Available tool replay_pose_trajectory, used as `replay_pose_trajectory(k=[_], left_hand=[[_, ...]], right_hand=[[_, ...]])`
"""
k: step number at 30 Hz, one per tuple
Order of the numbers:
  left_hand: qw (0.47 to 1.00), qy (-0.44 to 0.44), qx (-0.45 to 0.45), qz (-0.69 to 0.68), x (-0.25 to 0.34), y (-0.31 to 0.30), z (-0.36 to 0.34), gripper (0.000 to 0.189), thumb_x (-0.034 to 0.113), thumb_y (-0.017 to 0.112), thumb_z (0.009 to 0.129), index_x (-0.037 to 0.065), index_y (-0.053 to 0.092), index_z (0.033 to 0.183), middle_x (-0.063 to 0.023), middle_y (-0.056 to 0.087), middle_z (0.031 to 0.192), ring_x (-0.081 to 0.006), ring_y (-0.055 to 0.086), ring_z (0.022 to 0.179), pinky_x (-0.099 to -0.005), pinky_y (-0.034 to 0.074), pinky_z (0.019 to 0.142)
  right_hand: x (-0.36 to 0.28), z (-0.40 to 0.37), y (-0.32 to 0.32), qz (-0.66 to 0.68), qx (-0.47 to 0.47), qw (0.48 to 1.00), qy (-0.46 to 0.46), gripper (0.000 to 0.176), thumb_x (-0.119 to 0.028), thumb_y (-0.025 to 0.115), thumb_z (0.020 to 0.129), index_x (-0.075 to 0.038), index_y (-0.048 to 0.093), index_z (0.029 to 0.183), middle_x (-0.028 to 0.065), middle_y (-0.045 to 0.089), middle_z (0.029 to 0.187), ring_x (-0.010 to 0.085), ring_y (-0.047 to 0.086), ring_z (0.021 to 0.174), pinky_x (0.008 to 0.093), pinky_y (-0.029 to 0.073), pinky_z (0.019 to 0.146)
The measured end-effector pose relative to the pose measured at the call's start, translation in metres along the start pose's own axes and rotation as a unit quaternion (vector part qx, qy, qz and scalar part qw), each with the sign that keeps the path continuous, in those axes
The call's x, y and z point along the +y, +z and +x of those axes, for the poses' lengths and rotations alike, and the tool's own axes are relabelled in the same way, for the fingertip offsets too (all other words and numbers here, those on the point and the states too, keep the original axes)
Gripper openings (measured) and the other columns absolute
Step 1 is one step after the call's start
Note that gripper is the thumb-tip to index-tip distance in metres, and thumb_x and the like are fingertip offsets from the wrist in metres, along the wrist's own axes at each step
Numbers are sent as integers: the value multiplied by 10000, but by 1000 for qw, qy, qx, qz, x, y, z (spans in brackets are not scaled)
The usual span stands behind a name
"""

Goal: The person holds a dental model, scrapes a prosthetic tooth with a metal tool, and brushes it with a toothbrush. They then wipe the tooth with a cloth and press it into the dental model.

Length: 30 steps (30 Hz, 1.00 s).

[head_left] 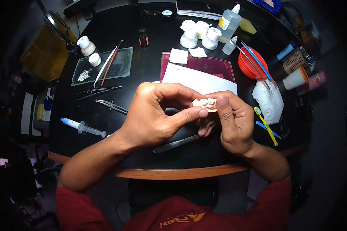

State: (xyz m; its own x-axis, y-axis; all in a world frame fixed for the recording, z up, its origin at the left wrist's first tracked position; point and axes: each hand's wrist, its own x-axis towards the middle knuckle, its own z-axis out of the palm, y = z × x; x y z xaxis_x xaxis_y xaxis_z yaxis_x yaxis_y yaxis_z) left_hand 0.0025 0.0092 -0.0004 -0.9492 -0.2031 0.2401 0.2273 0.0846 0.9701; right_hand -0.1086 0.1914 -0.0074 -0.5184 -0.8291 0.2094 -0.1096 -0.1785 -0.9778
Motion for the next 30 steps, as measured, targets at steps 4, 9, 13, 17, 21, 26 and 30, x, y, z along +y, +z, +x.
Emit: replay_pose_trajectory(k=[4,9,13,17,21,26,30], left_hand=[[1000,-12,3,0,4,-1,1,248,43,821,872,-61,749,1086,-157,766,1028,-173,738,938,-296,589,861],[1000,7,2,15,1,0,1,248,55,823,875,-61,753,1082,-155,768,1018,-163,734,920,-289,585,848],[1000,12,1,15,1,-1,1,249,65,828,872,-59,755,1076,-154,768,1016,-160,732,921,-289,583,850],[1000,4,-1,1,3,-1,1,248,69,830,871,-58,754,1070,-148,767,1001,-154,726,915,-289,582,849],[1000,18,1,7,1,0,1,243,61,828,871,-57,751,1069,-139,760,1002,-147,715,900,-290,584,846],[1000,15,-4,8,2,-1,1,242,53,826,870,-55,749,1073,-138,752,1021,-155,719,914,-298,587,854],[1000,15,-6,13,4,0,1,250,33,826,861,-55,749,1081,-147,758,1021,-170,730,943,-303,587,861]], right_hand=[[-5,0,-3,7,-14,999,46,402,-318,429,1125,34,621,1128,105,692,818,121,691,633,212,557,543],[-11,1,-1,8,-7,997,70,412,-331,420,1127,30,619,1111,93,673,770,120,686,616,205,548,533],[-9,0,-1,4,-8,998,64,415,-332,412,1129,28,618,1110,91,674,771,116,684,613,201,541,527],[-8,0,-1,-4,-9,998,57,409,-328,405,1130,19,621,1115,81,675,772,110,681,612,196,533,524],[-8,1,-2,-14,-12,999,51,402,-327,404,1131,11,621,1122,74,678,781,99,675,612,191,524,527],[-5,0,-3,-14,-18,999,41,397,-324,396,1133,9,613,1141,72,681,800,87,661,616,188,515,537],[-2,0,-3,-8,-21,999,22,386,-304,381,1136,11,602,1167,96,702,904,91,664,670,200,524,576]])
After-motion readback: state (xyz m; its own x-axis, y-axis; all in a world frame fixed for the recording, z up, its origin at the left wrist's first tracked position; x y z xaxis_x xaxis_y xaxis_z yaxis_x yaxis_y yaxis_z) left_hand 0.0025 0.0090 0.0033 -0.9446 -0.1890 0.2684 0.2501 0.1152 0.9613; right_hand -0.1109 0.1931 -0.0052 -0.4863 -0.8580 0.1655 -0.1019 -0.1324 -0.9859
